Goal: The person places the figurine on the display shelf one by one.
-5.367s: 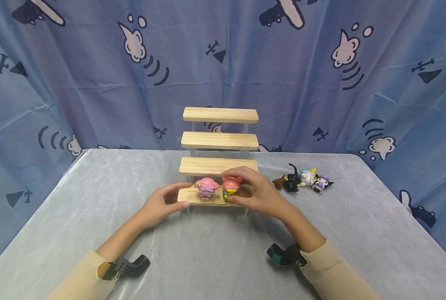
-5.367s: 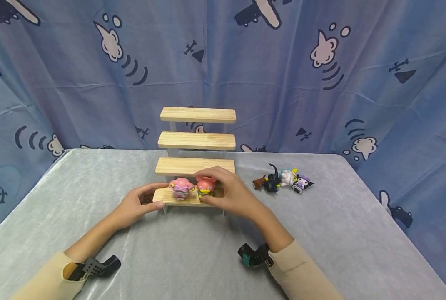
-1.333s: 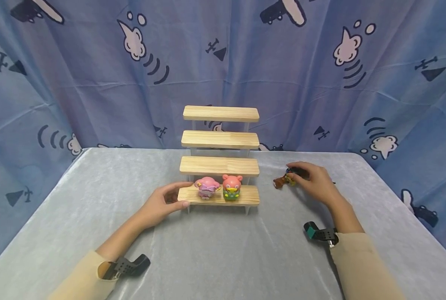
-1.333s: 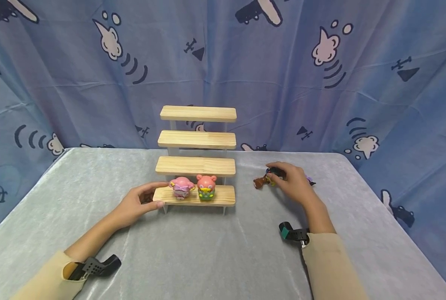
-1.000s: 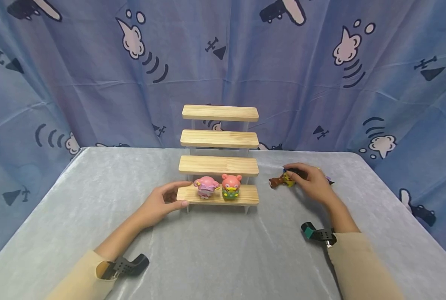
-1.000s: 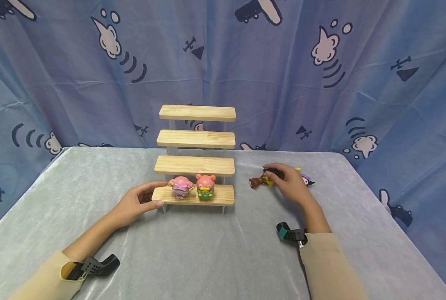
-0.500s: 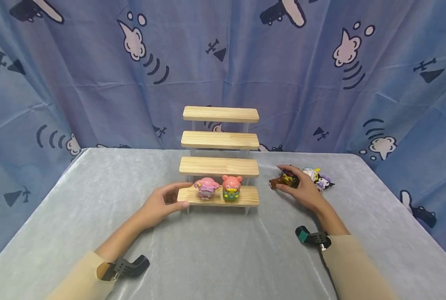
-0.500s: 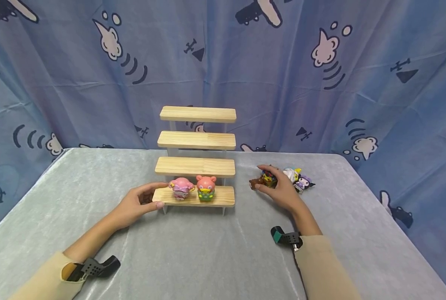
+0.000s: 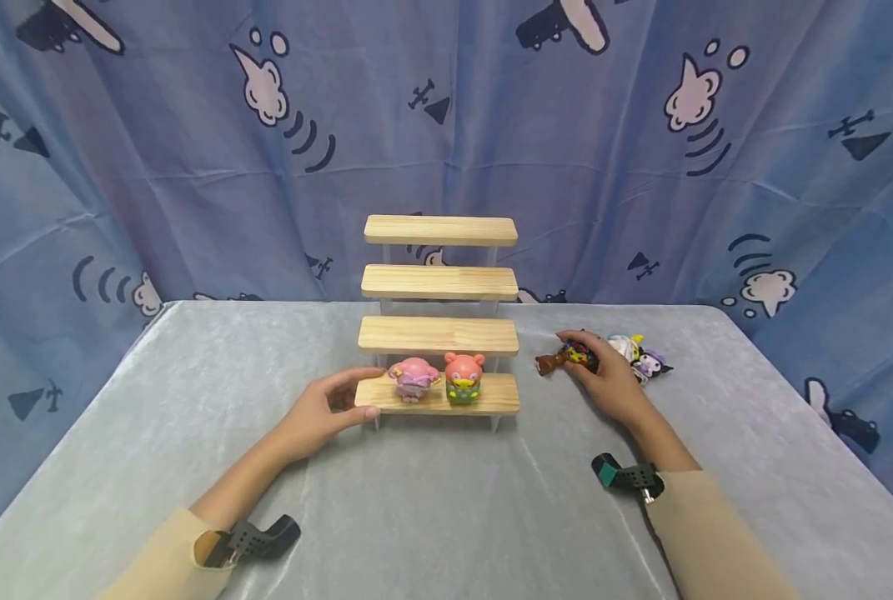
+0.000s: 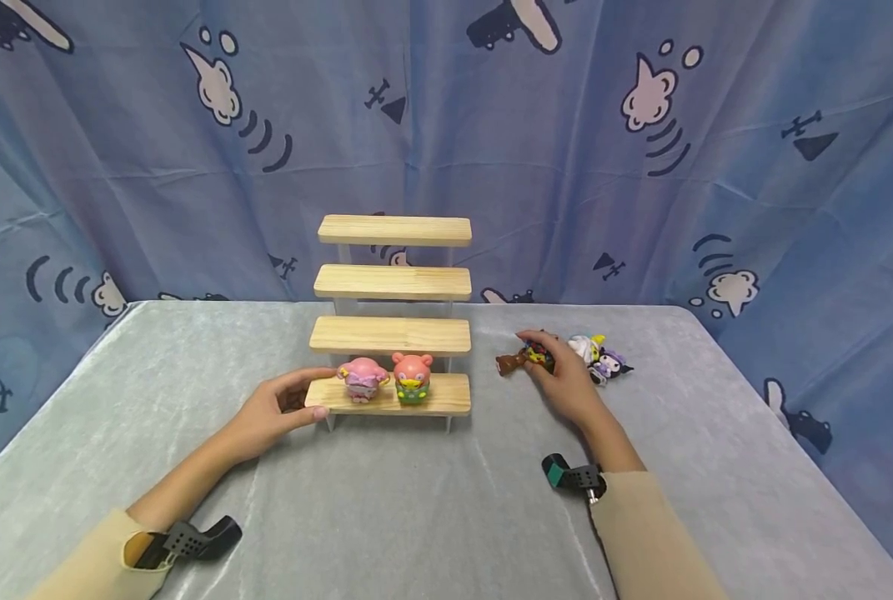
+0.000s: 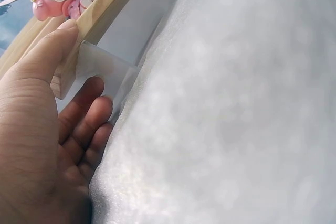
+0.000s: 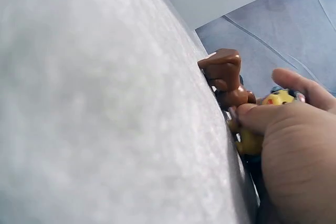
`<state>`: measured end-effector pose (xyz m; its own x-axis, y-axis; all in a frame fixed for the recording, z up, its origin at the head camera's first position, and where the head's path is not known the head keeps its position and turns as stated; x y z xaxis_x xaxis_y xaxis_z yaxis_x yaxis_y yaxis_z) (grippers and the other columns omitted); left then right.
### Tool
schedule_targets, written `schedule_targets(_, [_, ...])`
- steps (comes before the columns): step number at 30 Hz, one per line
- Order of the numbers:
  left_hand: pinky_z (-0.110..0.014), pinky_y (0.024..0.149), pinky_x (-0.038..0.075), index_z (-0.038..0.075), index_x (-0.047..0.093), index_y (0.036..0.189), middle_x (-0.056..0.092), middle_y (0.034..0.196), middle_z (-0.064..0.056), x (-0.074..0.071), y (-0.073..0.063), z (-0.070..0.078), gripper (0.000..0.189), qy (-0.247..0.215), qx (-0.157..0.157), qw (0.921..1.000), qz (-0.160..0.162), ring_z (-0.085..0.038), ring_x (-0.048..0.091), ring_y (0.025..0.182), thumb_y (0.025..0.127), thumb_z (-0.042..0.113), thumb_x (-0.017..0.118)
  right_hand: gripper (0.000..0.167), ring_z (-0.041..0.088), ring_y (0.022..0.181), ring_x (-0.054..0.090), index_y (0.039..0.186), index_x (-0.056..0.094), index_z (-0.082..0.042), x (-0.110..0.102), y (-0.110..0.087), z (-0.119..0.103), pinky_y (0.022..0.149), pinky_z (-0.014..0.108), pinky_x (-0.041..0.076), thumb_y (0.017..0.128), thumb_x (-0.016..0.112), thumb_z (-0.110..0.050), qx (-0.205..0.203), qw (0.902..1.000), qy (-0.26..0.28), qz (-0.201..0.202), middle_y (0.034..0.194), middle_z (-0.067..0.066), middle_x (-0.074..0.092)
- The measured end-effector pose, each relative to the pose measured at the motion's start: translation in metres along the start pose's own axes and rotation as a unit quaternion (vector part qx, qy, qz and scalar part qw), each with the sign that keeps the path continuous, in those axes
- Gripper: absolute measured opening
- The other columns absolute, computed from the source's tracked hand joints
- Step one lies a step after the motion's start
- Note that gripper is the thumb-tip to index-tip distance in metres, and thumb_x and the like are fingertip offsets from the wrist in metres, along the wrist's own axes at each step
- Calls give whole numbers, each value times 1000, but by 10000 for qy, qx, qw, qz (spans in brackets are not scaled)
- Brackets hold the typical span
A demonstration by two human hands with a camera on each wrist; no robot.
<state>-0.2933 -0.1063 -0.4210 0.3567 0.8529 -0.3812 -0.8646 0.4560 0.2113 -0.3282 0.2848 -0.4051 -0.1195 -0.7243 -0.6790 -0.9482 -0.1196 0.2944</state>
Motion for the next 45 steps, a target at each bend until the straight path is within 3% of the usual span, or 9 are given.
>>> schedule_targets(2, [-25,72,54,12,58,141,71,104,-12,1,-2,-1,53,-13,26,10000,-8,-10,66,80,91,15,76,50,41,131,53,146,51,-9,-3,-1,0,108,55,41,98,63,-3,-21,9999,-120,119,143,22,56])
schedule_targets(5, [-25,70,54,12,58,141,71,99,-11,3,-4,-1,53,-25,65,10000,-17,-10,66,78,91,14,75,55,27,119,60,153,42,-12,-9,-2,-1,99,33,47,101,61,-11,-25,9991,-144,394,141,21,59])
schedule_targets(10, [-25,70,54,13,59,141,71,98,-9,1,-2,0,53,12,106,9999,9,-11,65,78,91,15,75,55,-4,101,59,151,32,-3,-19,-1,-3,80,6,46,103,57,-12,-84,9929,861,819,140,23,57])
schedule_targets(14, [-24,70,53,14,59,141,70,98,-9,0,0,1,53,79,132,9999,-3,-11,65,78,91,16,75,49,-9,104,61,143,36,1,-27,1,-5,82,7,49,101,60,-6,-261,9806,1660,1013,135,1,60])
schedule_targets(18, [-24,71,54,13,59,141,71,100,-9,0,1,0,52,66,134,9999,-16,-10,65,79,91,16,75,48,-7,103,63,140,48,-1,-32,2,-4,79,9,52,96,67,-4,-290,9780,1777,1053,125,-18,58])
schedule_targets(23, [-24,70,53,13,59,141,70,102,-10,-1,1,0,52,85,115,9999,-1,-9,64,77,91,16,75,53,-8,93,64,141,55,-3,-38,1,-6,72,10,54,91,73,-3,-141,9817,1481,1186,114,-16,58])
schedule_targets(29, [-25,71,54,14,59,141,71,103,-10,0,0,-2,52,72,102,9999,3,-10,65,79,91,18,76,54,-6,90,63,143,57,-8,-50,2,-22,73,9,51,92,74,-7,-327,9837,1069,1409,106,-20,62])
schedule_targets(40, [-25,72,54,16,59,141,72,99,-6,1,0,-7,53,72,17,10000,21,-11,65,80,91,18,76,52,-7,99,61,145,54,-9,-42,7,-54,83,6,50,95,70,-12,-393,9922,792,881,116,-9,61])
schedule_targets(45, [-25,72,54,15,59,141,72,99,-6,-1,1,-5,53,78,-3,10000,44,-12,66,81,91,19,76,49,-4,101,62,143,55,-10,-48,9,-81,85,7,51,96,69,-12,-566,9918,857,767,116,-13,61])
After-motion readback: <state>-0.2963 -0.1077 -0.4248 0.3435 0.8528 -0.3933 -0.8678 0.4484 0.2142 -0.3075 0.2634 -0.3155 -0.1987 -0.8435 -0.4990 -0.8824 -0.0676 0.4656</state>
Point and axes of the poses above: each hand's wrist, its own y-axis towards the middle knuckle, its own x-axis out of the palm, z = x × y, the point moved 9 cm from there along y, towards the middle knuckle
